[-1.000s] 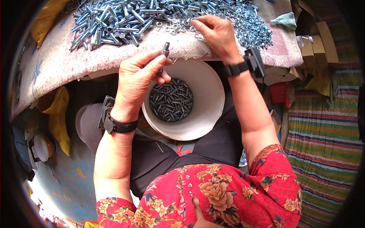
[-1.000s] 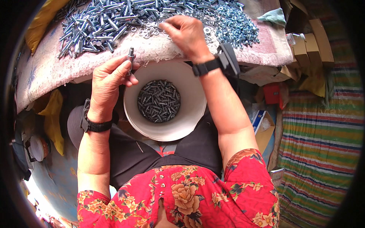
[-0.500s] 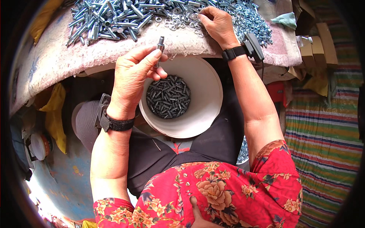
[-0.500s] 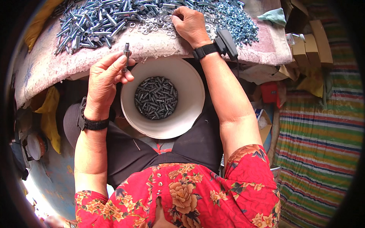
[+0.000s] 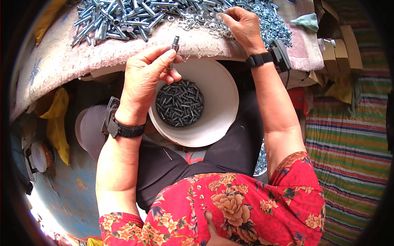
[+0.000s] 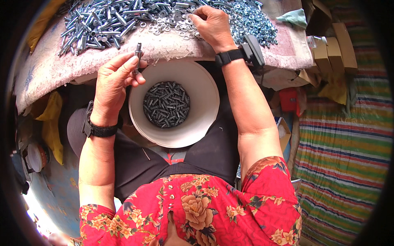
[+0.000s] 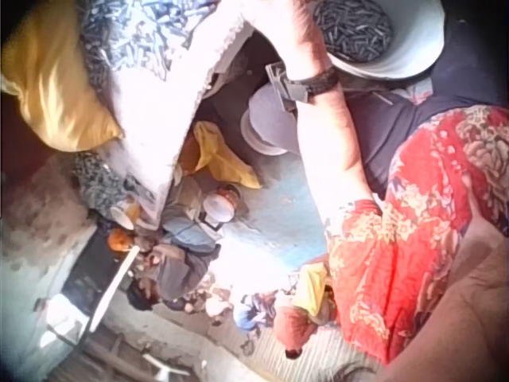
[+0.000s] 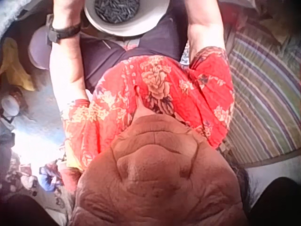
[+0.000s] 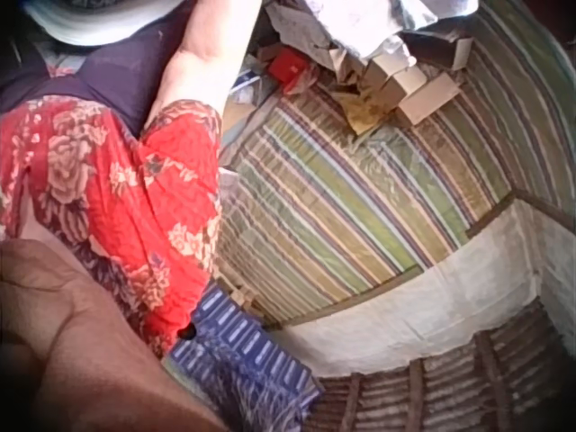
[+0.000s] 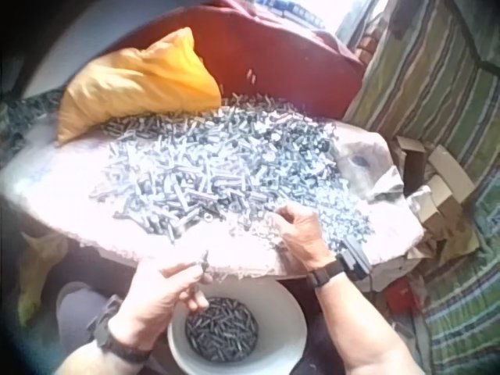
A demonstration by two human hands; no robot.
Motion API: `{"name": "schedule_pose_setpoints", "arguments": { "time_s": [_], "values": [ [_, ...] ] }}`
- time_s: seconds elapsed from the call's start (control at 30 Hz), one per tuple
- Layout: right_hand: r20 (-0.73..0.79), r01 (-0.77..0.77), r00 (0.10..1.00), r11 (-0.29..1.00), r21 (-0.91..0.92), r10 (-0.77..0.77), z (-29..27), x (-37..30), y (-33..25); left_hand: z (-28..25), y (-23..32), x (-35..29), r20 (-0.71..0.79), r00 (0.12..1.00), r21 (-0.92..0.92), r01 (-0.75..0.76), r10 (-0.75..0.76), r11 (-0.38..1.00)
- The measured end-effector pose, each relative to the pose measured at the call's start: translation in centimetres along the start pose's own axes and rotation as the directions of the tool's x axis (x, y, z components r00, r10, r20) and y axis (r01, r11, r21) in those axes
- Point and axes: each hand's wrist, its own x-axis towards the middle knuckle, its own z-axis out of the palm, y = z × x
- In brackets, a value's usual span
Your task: Assembling washers and nuts onto metal bolts from a large pile.
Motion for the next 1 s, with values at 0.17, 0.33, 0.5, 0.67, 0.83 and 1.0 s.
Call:
{"name": "schedule_pose_setpoints", "arguments": {
  "time_s": [0.17,0.33,0.5,0.67,0.83,1.0],
  "values": [
    [0.067,0.261,0.965,0.935,-0.242,-0.252,-0.9,-3.7,-0.4,0.2,0.0,0.0,0.017,1.000,0.006,0.000,0.000,1.000],
    [0.150,0.266,0.962,0.911,-0.316,-0.229,-0.4,-4.4,-1.0,0.2,-0.4,-0.1,0.029,1.000,-0.002,0.009,-0.009,1.000],
    [0.304,0.283,0.936,0.889,-0.361,-0.175,-0.8,-2.8,-1.1,0.4,-0.1,-0.2,0.024,0.999,0.050,0.039,-0.040,0.998],
    [0.396,0.379,0.896,0.810,-0.448,-0.200,-0.3,-1.8,-1.4,0.4,-0.3,-0.2,0.031,0.999,0.033,0.043,-0.044,0.999],
    [0.363,0.374,0.912,0.746,-0.551,-0.189,1.0,-2.2,-1.1,0.7,-0.5,-0.3,0.028,0.999,0.025,0.046,-0.046,0.999],
    [0.049,0.247,0.969,0.919,-0.308,-0.244,0.8,-2.0,-0.4,0.8,-0.5,0.1,0.069,0.996,0.045,0.054,-0.057,0.998]
  ]
}}
